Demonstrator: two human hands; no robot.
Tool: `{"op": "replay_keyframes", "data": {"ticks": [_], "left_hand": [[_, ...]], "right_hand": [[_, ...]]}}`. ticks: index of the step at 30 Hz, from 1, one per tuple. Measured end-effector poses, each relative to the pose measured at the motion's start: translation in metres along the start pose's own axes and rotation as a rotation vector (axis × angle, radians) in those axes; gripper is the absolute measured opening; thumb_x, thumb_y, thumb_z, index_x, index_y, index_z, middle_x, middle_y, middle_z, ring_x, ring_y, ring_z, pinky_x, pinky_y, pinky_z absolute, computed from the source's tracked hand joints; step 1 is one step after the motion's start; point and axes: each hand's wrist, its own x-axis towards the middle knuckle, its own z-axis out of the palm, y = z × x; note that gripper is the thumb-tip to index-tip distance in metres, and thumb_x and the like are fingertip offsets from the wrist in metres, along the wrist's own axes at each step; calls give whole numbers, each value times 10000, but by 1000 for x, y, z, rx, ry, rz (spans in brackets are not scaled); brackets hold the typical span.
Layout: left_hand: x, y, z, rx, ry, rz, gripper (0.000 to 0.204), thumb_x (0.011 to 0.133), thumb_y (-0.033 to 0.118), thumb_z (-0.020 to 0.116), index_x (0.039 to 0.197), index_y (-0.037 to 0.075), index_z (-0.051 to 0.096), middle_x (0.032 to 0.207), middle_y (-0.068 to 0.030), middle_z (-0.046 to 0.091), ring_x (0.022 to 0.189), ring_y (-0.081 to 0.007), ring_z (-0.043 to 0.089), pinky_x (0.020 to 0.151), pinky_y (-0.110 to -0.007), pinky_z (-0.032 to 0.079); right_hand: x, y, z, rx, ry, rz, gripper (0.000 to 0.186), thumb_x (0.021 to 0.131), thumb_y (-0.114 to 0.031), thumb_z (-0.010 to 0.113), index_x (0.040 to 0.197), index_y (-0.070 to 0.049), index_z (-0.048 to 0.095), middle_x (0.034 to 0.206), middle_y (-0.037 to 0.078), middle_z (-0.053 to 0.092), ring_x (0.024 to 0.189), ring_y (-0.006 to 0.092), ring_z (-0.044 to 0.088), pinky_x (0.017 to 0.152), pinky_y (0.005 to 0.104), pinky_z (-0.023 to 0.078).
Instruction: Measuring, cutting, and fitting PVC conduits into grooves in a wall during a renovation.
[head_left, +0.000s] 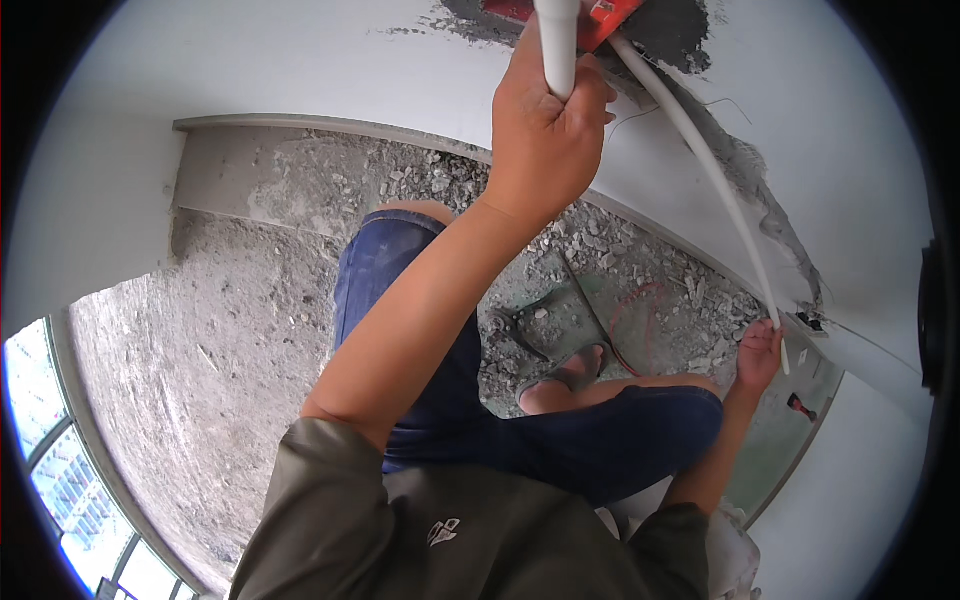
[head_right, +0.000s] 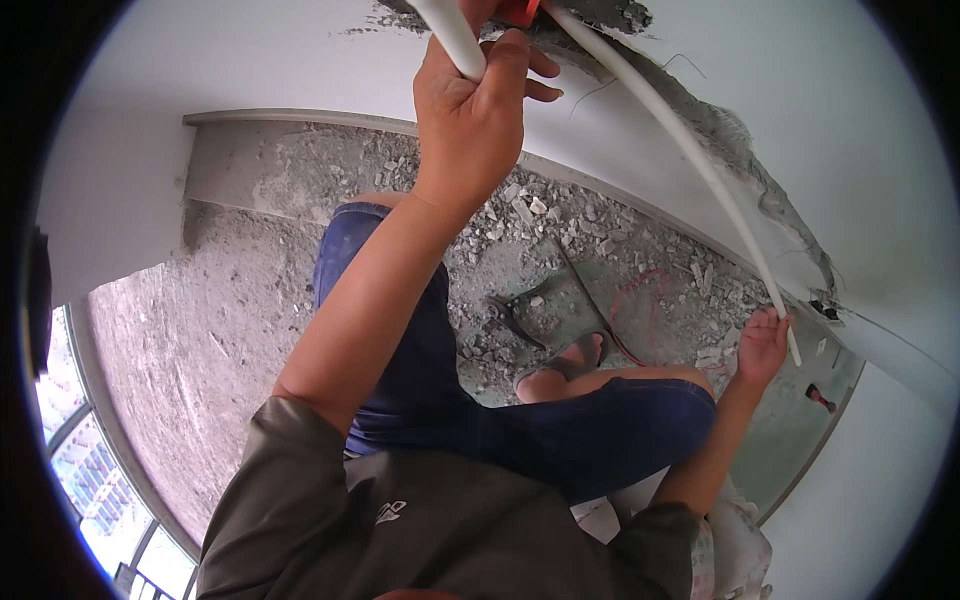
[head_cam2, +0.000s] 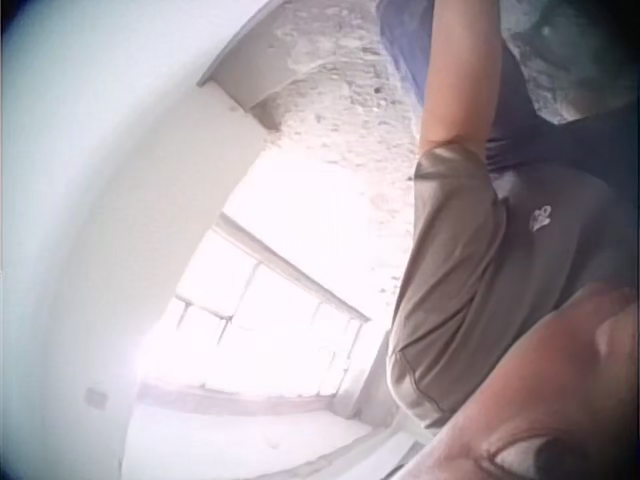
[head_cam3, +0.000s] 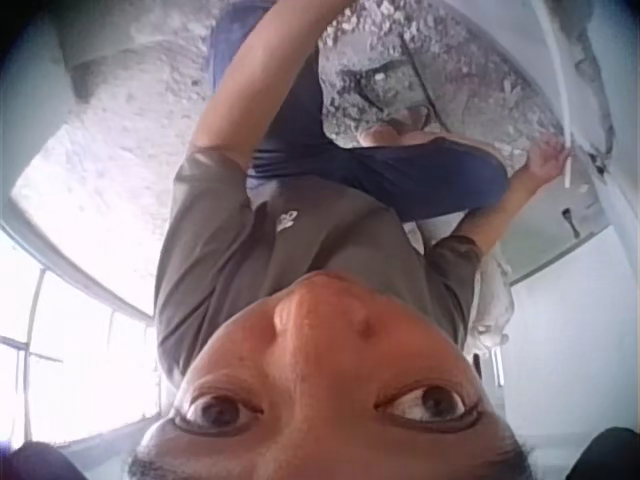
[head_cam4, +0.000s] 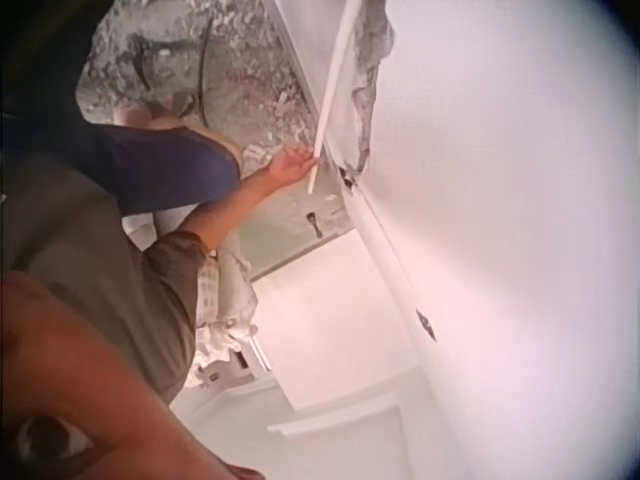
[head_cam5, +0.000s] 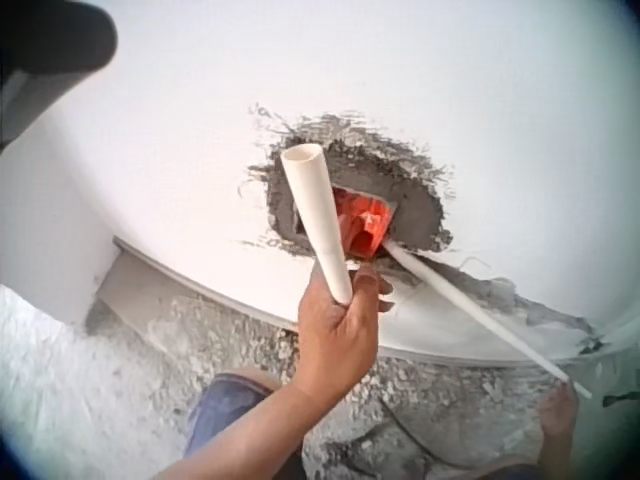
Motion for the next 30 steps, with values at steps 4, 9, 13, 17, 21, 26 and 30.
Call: {"op": "replay_keyframes", "data": {"ticks": [4,9,13,17,21,26,30], "left_hand": [[10,19,0,-48,-42,-150,315,996,147,459,1263,-19,446,1017,-126,588,858,-181,630,688,-304,547],[15,15,1,-63,-44,-135,233,971,71,460,1183,-14,507,905,-97,603,789,-158,625,650,-290,536],[14,13,0,-49,-22,-94,212,971,69,470,1157,-14,528,898,-86,608,783,-152,625,635,-282,538],[14,13,-3,-40,15,-67,218,975,66,468,1168,-18,523,909,-89,610,778,-153,631,628,-280,544],[15,8,2,-17,-5,-14,255,976,53,458,1215,-23,506,938,-91,614,771,-140,639,620,-268,549],[17,-23,3,-164,-77,16,309,968,70,527,1261,-21,497,1065,-116,601,838,-235,683,637,-340,601],[19,-24,-8,6,-30,-28,329,924,71,605,1225,-28,518,1068,-134,614,826,-226,671,636,-332,604]], "right_hand": [[-4,7,12,-2,90,-20,242,998,-143,482,1152,34,538,1024,136,607,932,207,553,815,318,444],[-14,4,-11,-20,151,-39,248,997,-148,488,1171,19,548,1062,120,625,928,200,555,784,323,443],[-20,9,-10,-7,144,-64,235,986,-129,508,1165,17,552,1075,121,628,924,199,559,785,320,447],[-11,11,9,-33,168,-82,208,984,-134,518,1128,9,564,1032,112,639,910,198,562,780,311,445],[5,-5,8,-21,162,-42,199,981,-148,530,1104,3,571,972,92,645,903,196,564,787,309,443],[25,-2,10,-159,513,-79,157,940,-227,606,950,-73,580,907,104,641,869,201,565,822,333,433],[47,17,46,-225,524,-133,318,963,-221,561,1168,13,494,1203,189,551,1135,317,530,1032,426,414]]}}
